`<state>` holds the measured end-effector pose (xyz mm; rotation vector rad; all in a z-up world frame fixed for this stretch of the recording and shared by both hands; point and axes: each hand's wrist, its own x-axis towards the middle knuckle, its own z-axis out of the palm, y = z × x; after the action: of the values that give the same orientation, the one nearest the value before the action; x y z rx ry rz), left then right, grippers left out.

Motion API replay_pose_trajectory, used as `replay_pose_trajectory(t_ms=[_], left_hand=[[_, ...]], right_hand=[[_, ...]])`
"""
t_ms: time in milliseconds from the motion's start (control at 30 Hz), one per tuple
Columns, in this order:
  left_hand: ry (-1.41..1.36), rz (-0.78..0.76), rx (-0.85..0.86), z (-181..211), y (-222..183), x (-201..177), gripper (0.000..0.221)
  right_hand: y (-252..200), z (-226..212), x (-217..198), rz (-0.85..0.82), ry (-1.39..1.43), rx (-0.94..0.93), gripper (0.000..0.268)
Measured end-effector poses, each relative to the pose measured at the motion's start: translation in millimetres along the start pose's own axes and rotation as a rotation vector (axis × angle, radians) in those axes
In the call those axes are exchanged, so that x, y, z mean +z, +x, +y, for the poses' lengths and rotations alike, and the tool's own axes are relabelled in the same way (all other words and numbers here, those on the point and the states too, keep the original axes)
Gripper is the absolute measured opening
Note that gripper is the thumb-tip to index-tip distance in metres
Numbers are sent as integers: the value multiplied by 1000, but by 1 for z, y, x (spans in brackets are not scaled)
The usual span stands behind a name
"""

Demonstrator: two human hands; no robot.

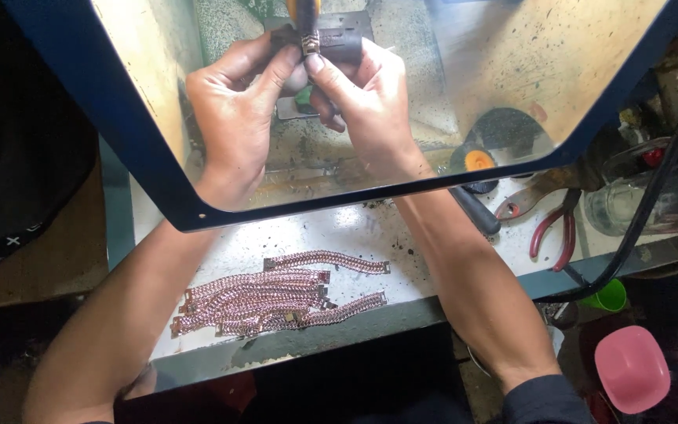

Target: Polishing a jeweled strap or bracelet using a stationary rotating polishing wheel and a handheld rotary tool inside a workshop.

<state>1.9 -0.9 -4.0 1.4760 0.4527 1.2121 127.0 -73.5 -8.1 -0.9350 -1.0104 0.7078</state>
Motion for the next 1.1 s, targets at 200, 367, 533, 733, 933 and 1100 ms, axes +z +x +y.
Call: replay_pose_trajectory(t_ms=[200, 367, 533, 733, 933, 1100], left_hand=[[169, 9, 116, 2, 2, -3, 20], [185, 5, 131, -3, 4, -5, 22], [174, 19, 131, -2, 5, -8, 22], [148, 36, 171, -6, 4, -7, 20], [74, 60, 55, -2, 4, -3, 23], [25, 48, 39, -5, 4, -1, 19]], right_hand=[[3, -16, -1, -55, 284, 249, 16], [11, 21, -16, -53, 611, 331, 11], [12, 19, -9, -49, 655, 357, 12], [8, 3, 3, -84, 470, 261, 13], [6, 7, 10, 48, 273, 193, 18], [4, 4, 10, 74, 127, 122, 23]])
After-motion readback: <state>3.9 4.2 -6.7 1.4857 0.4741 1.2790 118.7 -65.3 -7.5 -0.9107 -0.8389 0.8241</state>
